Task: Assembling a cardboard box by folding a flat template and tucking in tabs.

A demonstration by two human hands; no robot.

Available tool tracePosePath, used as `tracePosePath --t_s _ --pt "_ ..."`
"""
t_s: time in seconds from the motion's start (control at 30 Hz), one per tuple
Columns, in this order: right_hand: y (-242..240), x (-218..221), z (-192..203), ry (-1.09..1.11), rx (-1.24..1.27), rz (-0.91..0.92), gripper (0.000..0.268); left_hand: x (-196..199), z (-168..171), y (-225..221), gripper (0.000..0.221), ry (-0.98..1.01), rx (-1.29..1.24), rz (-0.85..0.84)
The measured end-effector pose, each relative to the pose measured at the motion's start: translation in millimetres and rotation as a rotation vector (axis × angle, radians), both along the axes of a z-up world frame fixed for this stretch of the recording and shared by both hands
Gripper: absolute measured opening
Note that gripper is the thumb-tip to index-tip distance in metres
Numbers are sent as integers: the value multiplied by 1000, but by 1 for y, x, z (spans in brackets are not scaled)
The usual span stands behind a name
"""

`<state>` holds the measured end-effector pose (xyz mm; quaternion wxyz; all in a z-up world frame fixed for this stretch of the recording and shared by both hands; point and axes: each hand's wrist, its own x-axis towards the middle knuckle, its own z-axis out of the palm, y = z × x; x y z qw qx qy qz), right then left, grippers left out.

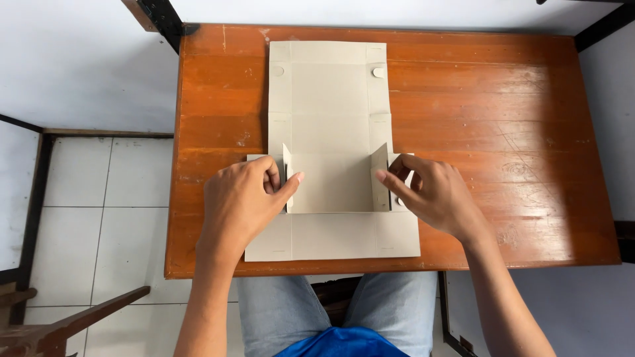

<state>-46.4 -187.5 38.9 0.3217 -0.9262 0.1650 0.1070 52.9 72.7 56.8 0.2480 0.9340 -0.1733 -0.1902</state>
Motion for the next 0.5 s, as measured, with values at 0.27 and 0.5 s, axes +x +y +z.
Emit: tracePosePath --t_s 0.27,0.5 --pt "-14 5 -35 -89 113 -45 37 8 -9 -4 38 39 -37 -70" --pt "-41 15 -95 -304 -341 -35 34 62 -34 -30 26 -349 -343 -378"
